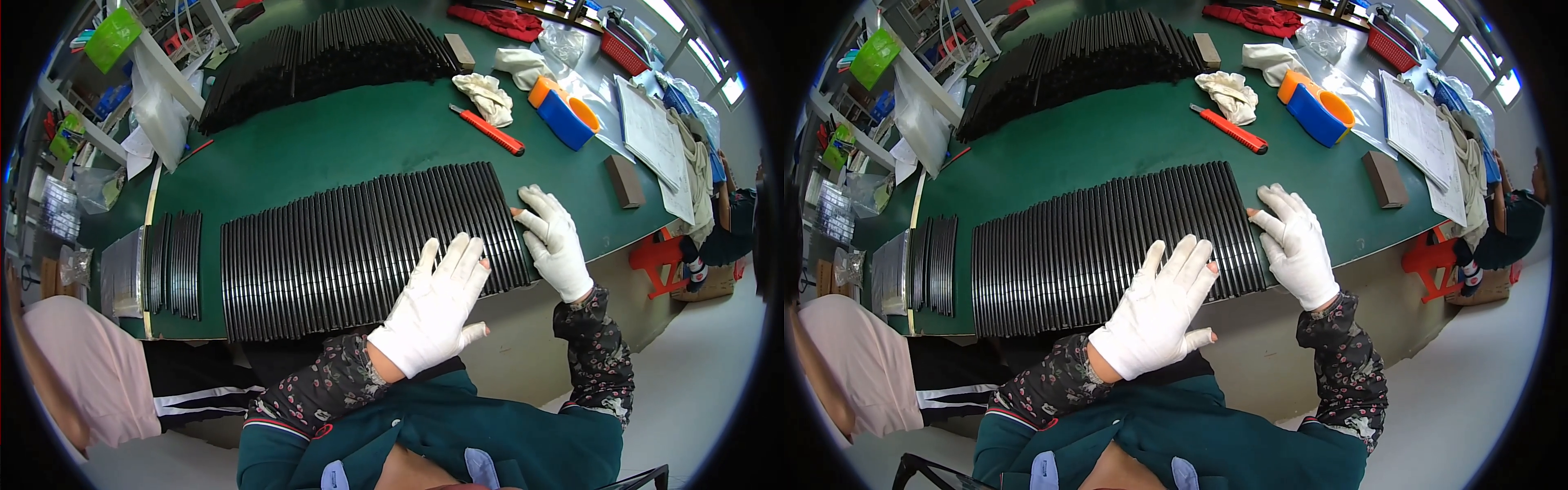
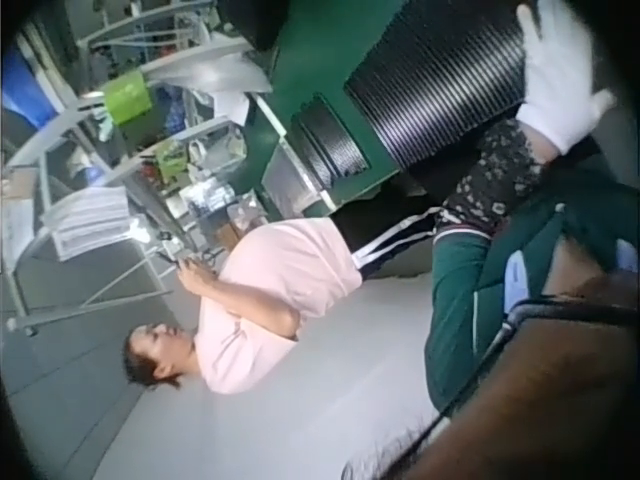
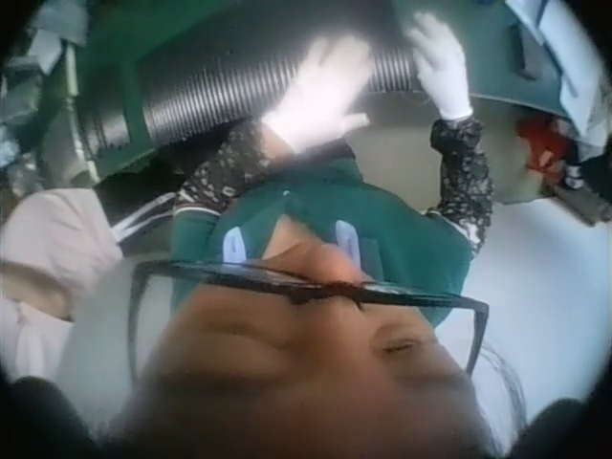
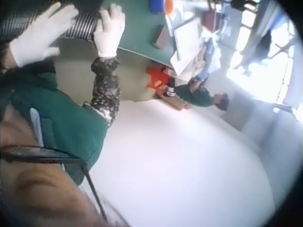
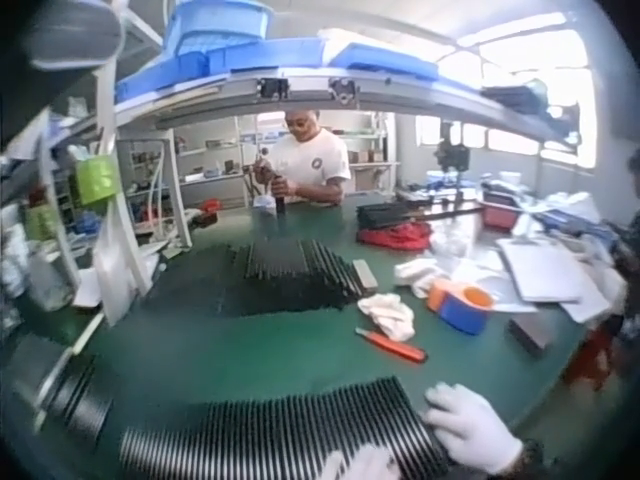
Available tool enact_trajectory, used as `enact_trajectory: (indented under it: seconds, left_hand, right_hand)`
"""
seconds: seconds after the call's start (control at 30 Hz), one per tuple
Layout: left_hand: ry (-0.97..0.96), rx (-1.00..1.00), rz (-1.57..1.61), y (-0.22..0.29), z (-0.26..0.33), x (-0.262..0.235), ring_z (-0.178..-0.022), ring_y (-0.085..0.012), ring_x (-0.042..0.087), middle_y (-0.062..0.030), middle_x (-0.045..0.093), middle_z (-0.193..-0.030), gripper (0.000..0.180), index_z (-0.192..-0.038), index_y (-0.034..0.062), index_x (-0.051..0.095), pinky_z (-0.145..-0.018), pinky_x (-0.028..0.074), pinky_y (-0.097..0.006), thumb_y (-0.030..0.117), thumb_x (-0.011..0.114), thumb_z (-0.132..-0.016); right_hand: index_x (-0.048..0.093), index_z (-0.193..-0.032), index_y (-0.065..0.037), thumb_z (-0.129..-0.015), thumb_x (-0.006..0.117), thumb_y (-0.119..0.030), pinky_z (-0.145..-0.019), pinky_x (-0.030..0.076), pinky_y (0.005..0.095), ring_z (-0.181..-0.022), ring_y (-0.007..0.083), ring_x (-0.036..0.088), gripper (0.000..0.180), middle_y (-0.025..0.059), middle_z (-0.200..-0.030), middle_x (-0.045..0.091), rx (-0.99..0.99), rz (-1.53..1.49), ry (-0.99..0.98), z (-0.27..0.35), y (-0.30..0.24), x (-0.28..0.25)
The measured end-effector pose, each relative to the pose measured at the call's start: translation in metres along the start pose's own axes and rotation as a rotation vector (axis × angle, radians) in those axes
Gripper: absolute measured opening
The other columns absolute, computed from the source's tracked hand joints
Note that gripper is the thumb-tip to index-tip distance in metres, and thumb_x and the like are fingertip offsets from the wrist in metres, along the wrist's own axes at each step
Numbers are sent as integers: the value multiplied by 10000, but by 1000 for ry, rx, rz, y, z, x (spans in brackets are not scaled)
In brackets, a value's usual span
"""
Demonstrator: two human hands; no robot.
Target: Organizing, aligning, and cleaning black plastic tubes on a factory workbench.
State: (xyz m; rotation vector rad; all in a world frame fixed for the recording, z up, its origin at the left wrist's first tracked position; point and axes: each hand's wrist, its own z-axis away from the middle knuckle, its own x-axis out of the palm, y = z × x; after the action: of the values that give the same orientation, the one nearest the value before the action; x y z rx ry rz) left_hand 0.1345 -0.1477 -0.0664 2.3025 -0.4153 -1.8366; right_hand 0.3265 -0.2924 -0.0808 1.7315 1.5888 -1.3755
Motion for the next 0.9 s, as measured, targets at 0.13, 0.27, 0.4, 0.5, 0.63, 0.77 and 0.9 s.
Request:
enact_trajectory:
  seconds: [0.13,0.27,0.4,0.5,0.63,0.77,0.9]
  left_hand:
    - [-8,15,-38,2,-5,1,-1333,-373,350,-232,426,-1373,762,-1268,-52,477,-1085,278,-521,435,718,-734]
    - [-58,18,-4,7,-6,-8,-1329,-376,353,-231,410,-1383,743,-1263,-48,483,-1084,278,-514,420,717,-737]
    - [-251,353,259,23,8,-34,-1318,-350,373,-202,410,-1385,704,-1282,-11,488,-1063,313,-502,419,697,-765]
    - [-272,361,149,1,-14,-59,-1358,-357,340,-206,381,-1435,696,-1335,32,467,-1094,294,-500,394,692,-784]
    - [60,96,-154,-76,-58,-40,-1358,-391,324,-232,375,-1431,694,-1322,-25,446,-1105,277,-486,374,673,-802]
    - [-161,284,50,-42,-46,-14,-1307,-381,356,-248,415,-1331,760,-1240,-60,476,-1094,262,-505,424,708,-702]
    - [-399,674,404,-3,-28,-37,-1349,-360,342,-212,415,-1383,722,-1303,24,470,-1113,253,-516,417,698,-743]
  right_hand:
    - [634,-1077,-50,-714,616,44,-1053,362,436,-1237,355,483,375,145,-1273,557,7,39,-3,0,-1,1]
    - [630,-1072,-44,-726,615,31,-1056,359,446,-1238,353,482,354,141,-1275,555,9,35,-3,-2,-2,-1]
    - [628,-1070,-42,-731,615,25,-1058,359,452,-1238,353,482,346,143,-1274,556,-4,27,5,-3,-4,0]
    - [626,-1067,-43,-732,619,19,-1056,366,454,-1229,354,490,341,146,-1267,559,1,26,1,-2,-2,0]
    - [625,-1067,-35,-728,617,17,-1049,375,451,-1217,359,498,343,154,-1259,562,-9,6,20,-2,-5,-4]
    - [622,-1069,-30,-720,605,20,-1048,378,441,-1216,358,499,353,153,-1247,568,0,1,31,0,-2,2]
    - [615,-1076,-28,-719,620,18,-1050,376,441,-1217,351,501,359,147,-1250,567,-16,1,27,-2,-9,-3]
